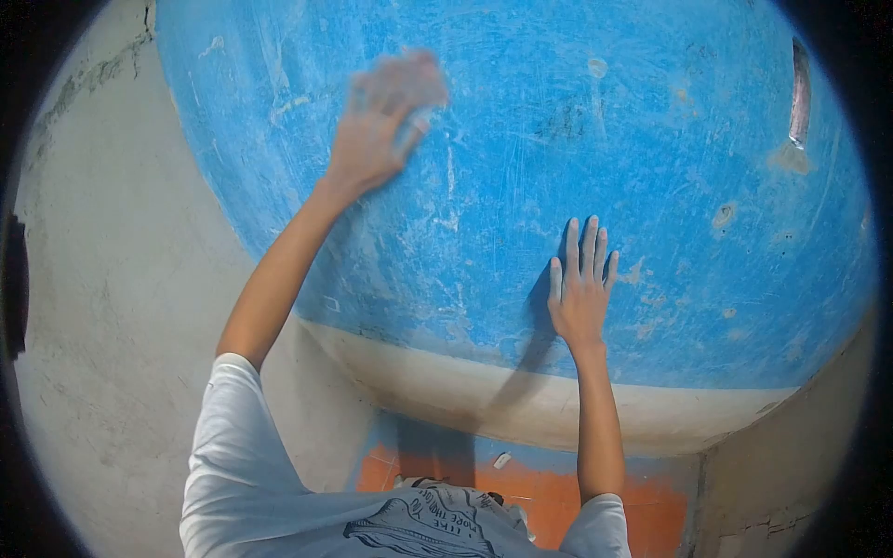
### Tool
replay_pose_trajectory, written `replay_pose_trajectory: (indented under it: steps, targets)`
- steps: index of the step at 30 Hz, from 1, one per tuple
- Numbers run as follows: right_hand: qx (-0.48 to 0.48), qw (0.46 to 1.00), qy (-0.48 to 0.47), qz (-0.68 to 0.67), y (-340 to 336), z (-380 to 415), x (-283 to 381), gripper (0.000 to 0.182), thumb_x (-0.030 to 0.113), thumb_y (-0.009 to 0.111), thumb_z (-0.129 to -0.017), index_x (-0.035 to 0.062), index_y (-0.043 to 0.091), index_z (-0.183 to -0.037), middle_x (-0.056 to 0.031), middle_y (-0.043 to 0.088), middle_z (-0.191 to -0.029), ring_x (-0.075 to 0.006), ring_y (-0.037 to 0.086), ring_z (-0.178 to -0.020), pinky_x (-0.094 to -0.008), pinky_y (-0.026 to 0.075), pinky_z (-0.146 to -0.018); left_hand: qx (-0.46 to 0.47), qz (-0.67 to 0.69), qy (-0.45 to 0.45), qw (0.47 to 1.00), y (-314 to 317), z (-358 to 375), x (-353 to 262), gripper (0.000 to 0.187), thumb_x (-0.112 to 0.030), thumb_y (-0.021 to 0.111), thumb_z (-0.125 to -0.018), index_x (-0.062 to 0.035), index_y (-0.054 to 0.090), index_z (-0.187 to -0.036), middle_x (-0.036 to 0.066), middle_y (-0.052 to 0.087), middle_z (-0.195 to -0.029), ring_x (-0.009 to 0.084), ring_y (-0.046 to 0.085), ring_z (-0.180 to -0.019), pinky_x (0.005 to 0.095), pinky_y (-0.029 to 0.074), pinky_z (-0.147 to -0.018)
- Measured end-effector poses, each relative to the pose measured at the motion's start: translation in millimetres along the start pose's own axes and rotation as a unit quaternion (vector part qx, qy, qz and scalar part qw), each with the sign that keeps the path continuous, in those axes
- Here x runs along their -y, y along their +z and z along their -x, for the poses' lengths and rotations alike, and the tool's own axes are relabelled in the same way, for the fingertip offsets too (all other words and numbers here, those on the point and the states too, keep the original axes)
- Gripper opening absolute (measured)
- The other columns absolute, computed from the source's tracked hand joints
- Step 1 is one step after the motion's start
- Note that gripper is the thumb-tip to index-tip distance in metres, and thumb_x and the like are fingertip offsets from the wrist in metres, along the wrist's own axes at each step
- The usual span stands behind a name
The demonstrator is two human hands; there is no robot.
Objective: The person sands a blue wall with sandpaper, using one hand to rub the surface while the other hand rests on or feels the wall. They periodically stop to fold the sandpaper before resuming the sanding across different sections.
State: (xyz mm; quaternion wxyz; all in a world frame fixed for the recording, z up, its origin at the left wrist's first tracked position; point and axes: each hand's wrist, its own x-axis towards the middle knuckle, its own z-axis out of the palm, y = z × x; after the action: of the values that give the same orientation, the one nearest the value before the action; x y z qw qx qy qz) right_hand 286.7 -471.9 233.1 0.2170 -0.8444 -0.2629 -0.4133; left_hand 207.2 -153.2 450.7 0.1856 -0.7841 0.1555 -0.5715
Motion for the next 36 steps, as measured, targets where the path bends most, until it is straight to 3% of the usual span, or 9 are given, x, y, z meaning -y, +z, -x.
replay_pose_trajectory:
  steps: [4, 10, 13, 16, 22, 25, 31, 34, 36]
  targets:
    - [-0.005, 1.0, 0.004, 0.005, 1, 0, 1, 0.059, 0.033, 0.034, -0.111, 0.0162, 0.023, -0.166, -0.0129, 0.016, -0.172, -0.0359, 0.015, -0.158, -0.0592, 0.009, -0.126, 0.031, -0.093, -0.024, 0.995, -3, -1, -22, 0.067, -0.046, 0.043, -0.107, -0.0105, 0.029, -0.163, 0.013, 0.027, -0.169, 0.0412, 0.024, -0.154, 0.0651, 0.015, -0.122]
    - [-0.015, 1.0, 0.009, 0.002, 7, 1, 0, 0.059, 0.032, 0.036, -0.11, 0.0164, 0.023, -0.166, -0.0131, 0.017, -0.172, -0.0363, 0.015, -0.158, -0.0599, 0.008, -0.126, -0.036, 0.008, -0.043, 0.998, -2, -2, -10, 0.066, -0.042, 0.044, -0.107, -0.008, 0.031, -0.162, 0.016, 0.032, -0.166, 0.0385, 0.027, -0.154, 0.0628, 0.017, -0.122]
    - [-0.019, 1.0, 0.009, 0.003, 10, 2, -1, 0.06, 0.032, 0.038, -0.11, 0.0166, 0.023, -0.166, -0.0129, 0.017, -0.172, -0.0363, 0.015, -0.158, -0.0597, 0.008, -0.126, 0.04, 0.039, -0.046, 0.997, -7, -5, -38, 0.06, -0.04, 0.045, -0.107, -0.0072, 0.039, -0.157, 0.018, 0.035, -0.165, 0.0365, 0.03, -0.153, 0.061, 0.018, -0.123]
    - [-0.019, 1.0, 0.002, 0.004, 11, 3, -3, 0.06, 0.032, 0.039, -0.109, 0.0166, 0.024, -0.166, -0.0127, 0.017, -0.172, -0.036, 0.015, -0.158, -0.0589, 0.008, -0.126, 0.068, 0.088, 0.067, 0.991, 5, 13, -56, 0.052, -0.036, 0.048, -0.105, -0.0073, 0.048, -0.148, 0.019, 0.038, -0.162, 0.0368, 0.033, -0.151, 0.0571, 0.022, -0.122]
    - [-0.001, 1.0, 0.0, 0.014, 8, 7, -8, 0.061, 0.033, 0.04, -0.109, 0.0163, 0.025, -0.165, -0.013, 0.018, -0.172, -0.0358, 0.016, -0.158, -0.0582, 0.009, -0.126, -0.056, -0.039, -0.03, 0.997, 10, -3, -29, 0.052, -0.04, 0.046, -0.106, -0.0118, 0.048, -0.15, 0.017, 0.038, -0.162, 0.0365, 0.033, -0.151, 0.0534, 0.025, -0.123]
    - [0.001, 1.0, -0.003, 0.015, 10, 6, -8, 0.061, 0.033, 0.04, -0.109, 0.0157, 0.026, -0.165, -0.0137, 0.019, -0.172, -0.0367, 0.016, -0.158, -0.0587, 0.009, -0.126, 0.068, 0.063, 0.078, 0.993, 8, 16, -43, 0.059, -0.045, 0.046, -0.107, -0.013, 0.042, -0.156, 0.017, 0.035, -0.165, 0.0378, 0.031, -0.152, 0.0547, 0.022, -0.124]
    - [-0.017, 1.0, -0.008, 0.017, 13, 6, -6, 0.062, 0.033, 0.04, -0.109, 0.0138, 0.024, -0.165, -0.0154, 0.016, -0.172, -0.0379, 0.013, -0.158, -0.0599, 0.007, -0.126, -0.097, -0.012, -0.071, 0.993, 18, 2, -29, 0.072, -0.054, 0.05, -0.104, -0.0139, 0.035, -0.161, 0.015, 0.032, -0.167, 0.0351, 0.032, -0.152, 0.0556, 0.024, -0.124]
    - [-0.026, 0.999, -0.014, 0.022, 15, 5, -6, 0.062, 0.033, 0.039, -0.109, 0.013, 0.023, -0.166, -0.0156, 0.015, -0.172, -0.0379, 0.012, -0.159, -0.0605, 0.006, -0.125, 0.088, 0.1, 0.102, 0.986, 14, 16, -56, 0.069, -0.05, 0.05, -0.104, -0.0112, 0.038, -0.16, 0.016, 0.032, -0.166, 0.0364, 0.031, -0.153, 0.0561, 0.021, -0.124]
    - [-0.03, 0.999, -0.014, 0.02, 16, 5, -7, 0.062, 0.032, 0.039, -0.109, 0.0126, 0.022, -0.166, -0.0157, 0.015, -0.172, -0.0382, 0.012, -0.159, -0.0611, 0.006, -0.125, 0.055, 0.054, 0.074, 0.994, 8, 10, -32, 0.065, -0.048, 0.049, -0.105, -0.0117, 0.04, -0.158, 0.016, 0.033, -0.166, 0.0362, 0.031, -0.153, 0.0559, 0.021, -0.125]
